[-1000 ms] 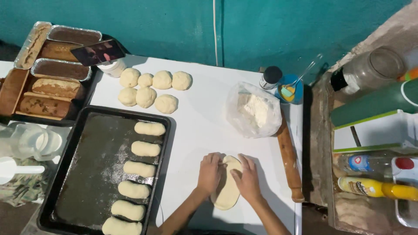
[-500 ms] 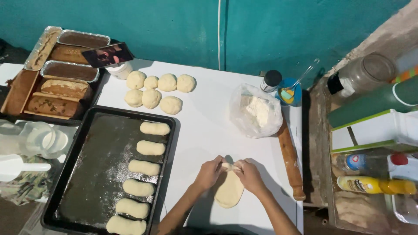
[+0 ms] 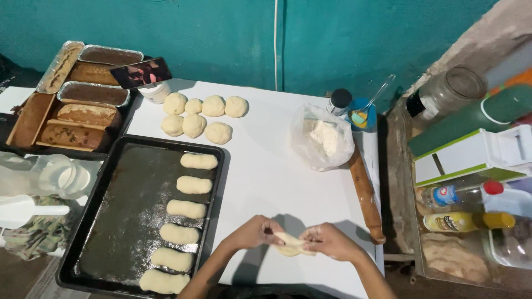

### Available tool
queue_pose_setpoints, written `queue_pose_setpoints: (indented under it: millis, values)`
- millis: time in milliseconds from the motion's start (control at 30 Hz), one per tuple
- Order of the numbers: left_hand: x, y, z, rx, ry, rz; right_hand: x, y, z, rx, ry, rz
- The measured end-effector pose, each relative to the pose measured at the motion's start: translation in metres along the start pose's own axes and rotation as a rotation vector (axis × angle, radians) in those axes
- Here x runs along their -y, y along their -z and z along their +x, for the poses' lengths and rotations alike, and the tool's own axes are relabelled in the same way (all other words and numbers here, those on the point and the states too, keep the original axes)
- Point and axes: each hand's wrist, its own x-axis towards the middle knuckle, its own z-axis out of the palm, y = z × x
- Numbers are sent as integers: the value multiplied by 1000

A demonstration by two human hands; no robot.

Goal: Shaping dough into rolls and placing them on a baking tray.

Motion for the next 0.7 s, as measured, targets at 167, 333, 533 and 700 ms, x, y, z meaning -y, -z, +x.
queue_pose_setpoints:
  millis: [167,333,533,700]
  values:
    - [-51,3,-28,88,-81,-127,23,9,-29,51,53,149]
    - [-95,27,-26,-11,-145,-269,67,35,-43,-140,100,206]
    - [-104,36,7,-309,-116,-72,72,53,-5,-302,233,67]
    - [-74,10,5,-607,-311,356,69,22,-5,-677,294,-381]
